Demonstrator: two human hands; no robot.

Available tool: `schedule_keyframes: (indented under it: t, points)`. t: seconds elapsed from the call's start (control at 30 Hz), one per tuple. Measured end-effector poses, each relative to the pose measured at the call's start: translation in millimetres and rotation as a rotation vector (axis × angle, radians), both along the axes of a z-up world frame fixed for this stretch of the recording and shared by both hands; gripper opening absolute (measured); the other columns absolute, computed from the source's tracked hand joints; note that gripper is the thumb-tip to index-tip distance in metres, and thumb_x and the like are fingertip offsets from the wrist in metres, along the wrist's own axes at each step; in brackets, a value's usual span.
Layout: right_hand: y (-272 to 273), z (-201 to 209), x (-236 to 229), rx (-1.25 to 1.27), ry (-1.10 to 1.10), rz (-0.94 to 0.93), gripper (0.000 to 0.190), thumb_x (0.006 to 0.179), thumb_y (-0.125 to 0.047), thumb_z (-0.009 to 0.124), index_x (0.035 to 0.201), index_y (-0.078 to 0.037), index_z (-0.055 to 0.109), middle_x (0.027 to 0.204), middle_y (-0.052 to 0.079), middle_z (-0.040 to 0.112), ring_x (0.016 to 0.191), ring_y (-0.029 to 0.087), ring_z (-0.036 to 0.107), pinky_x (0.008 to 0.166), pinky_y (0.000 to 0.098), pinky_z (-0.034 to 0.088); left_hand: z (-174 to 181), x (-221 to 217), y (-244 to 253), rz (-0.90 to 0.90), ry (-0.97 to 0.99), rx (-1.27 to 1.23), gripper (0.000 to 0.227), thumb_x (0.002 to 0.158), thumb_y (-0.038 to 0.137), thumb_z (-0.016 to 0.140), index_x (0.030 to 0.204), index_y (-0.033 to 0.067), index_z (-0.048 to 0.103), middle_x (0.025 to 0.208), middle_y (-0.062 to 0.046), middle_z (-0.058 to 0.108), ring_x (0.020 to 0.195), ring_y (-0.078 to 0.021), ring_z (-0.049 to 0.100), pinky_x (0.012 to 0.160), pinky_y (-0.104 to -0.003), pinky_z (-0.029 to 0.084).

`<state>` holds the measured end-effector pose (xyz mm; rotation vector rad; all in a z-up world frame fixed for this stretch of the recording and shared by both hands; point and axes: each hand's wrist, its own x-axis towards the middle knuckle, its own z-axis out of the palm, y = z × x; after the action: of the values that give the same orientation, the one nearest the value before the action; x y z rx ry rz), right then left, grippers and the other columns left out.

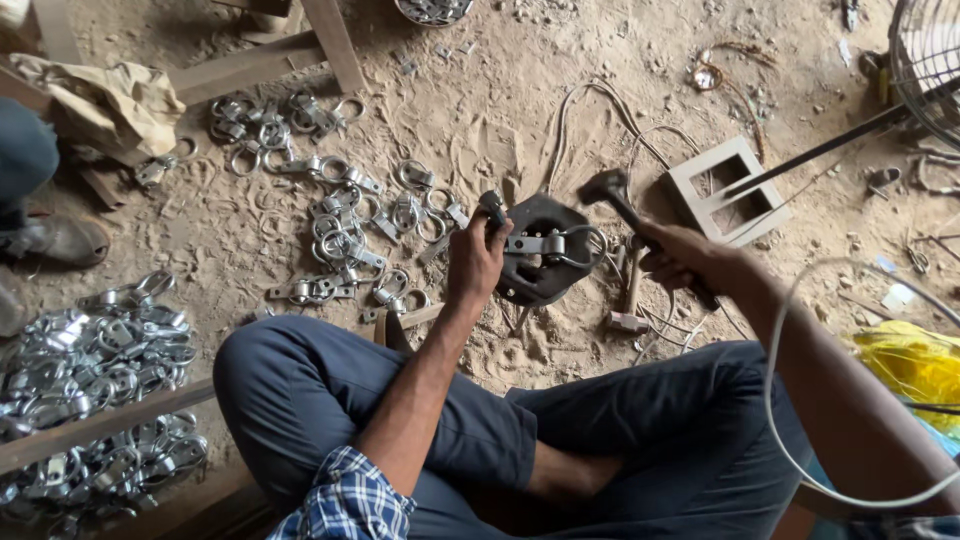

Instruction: The person sits on the ground and uses a hammer to strike metal parts placed on a circular anvil. They repeatedly pick up metal pieces, position them on the anvil, and hit them with the hammer to shape them.

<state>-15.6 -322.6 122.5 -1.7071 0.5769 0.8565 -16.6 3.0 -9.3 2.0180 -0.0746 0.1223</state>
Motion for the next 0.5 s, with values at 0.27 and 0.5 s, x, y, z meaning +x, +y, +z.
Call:
schedule_keyframes:
  t: [0.27, 0.5]
  points:
    - [-22, -13, 4, 0.044, -0.097, -0.318, 0.038, 0.112, -0.043, 0.038, 0.088, -0.015, 0.047, 0.061, -0.007, 0.036, 0.044, 0.007, 0.030, 0.036, 0.0254, 0.026, -13, 1, -3, 0.019, -0.037, -0.025, 0.044, 0.105, 0.044, 0.056, 0.115, 0.0024, 0.066, 0.077, -0.006, 0.073, 0.047, -0.0091, 0.062, 0.037, -0.024, 0.051]
    - [32, -19, -50, -0.122, -0.039, -0.252, 0.036, 0.110, -0.040, 0.037, 0.099, -0.011, 0.054, 0.062, -0.002, 0.043, 0.045, 0.011, 0.034, 0.038, 0.0285, 0.032, -2, 1, 7, 0.008, 0.110, -0.011, 0.048, 0.103, 0.050, 0.052, 0.113, 0.0053, 0.068, 0.076, -0.010, 0.072, 0.052, -0.0196, 0.061, 0.043, -0.034, 0.049]
